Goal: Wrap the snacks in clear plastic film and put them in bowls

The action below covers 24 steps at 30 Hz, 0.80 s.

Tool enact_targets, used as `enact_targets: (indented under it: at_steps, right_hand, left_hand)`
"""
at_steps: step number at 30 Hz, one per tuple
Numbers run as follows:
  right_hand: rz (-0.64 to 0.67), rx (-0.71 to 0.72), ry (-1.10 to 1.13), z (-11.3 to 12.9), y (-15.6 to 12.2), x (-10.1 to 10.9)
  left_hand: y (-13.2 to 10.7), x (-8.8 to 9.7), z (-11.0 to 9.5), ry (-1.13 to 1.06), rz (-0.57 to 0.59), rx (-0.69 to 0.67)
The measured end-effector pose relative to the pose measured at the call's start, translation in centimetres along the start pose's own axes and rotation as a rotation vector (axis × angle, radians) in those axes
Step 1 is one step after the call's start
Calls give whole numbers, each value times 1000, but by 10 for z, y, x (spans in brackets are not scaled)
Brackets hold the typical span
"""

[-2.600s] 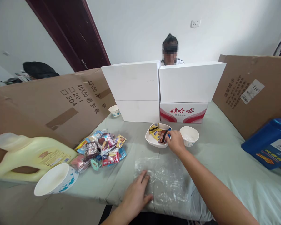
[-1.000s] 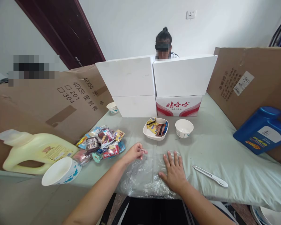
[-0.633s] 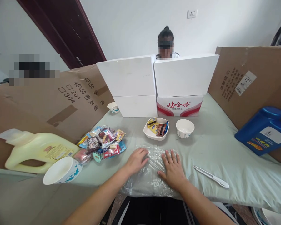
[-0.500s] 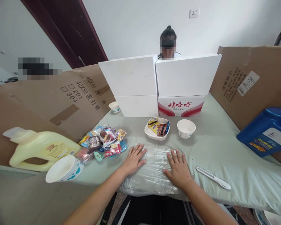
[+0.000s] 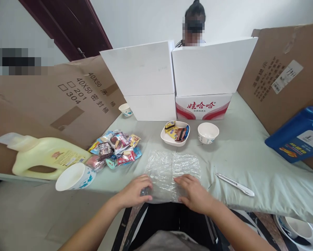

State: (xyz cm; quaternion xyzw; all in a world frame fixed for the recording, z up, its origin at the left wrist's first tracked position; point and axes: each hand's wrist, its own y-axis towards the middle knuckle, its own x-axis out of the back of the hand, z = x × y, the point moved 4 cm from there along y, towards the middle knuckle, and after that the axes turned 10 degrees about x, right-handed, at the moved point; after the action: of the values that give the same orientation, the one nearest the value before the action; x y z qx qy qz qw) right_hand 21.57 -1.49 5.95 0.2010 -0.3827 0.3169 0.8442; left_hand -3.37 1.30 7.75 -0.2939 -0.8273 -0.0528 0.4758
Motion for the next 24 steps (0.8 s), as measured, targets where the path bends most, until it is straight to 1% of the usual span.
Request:
enact_targets:
  at_steps: [3,6,9,12,15,17,18,20,22,24]
  right_hand:
    - [106,83,-50,16,23,-12]
    - [160,86,-108,23,33,-14]
    - [190,63,-101,25,18,-7]
    - [168,40,-25,25,-11,7]
    - [96,-4,180,20,-39,19]
    - [39,-84,338,10,-51,24]
    - [5,-137,401,2,-54,24]
    - [-93,-247,495,-18,-56,22]
    - [-244,-326,545,-42,-51,20]
    - [-404,-391,475,-64,-43,19]
  left_hand:
    - [-4,-12,-5,123,32,47]
    - [-10,-20,-5,181,18,71]
    - [-21,-22,-2,169,11,27]
    - [-31,-16,1,69,16,-21]
    - [-34,-5,7,-114,71,9]
    - [-29,3,13,-246,93,71]
    - [-24,7,17,-307,75,108]
    - [-8,13,25,-404,-18,178]
    - [11,15,34,-444,-156,246]
    - [32,13,43,-403,-302,329]
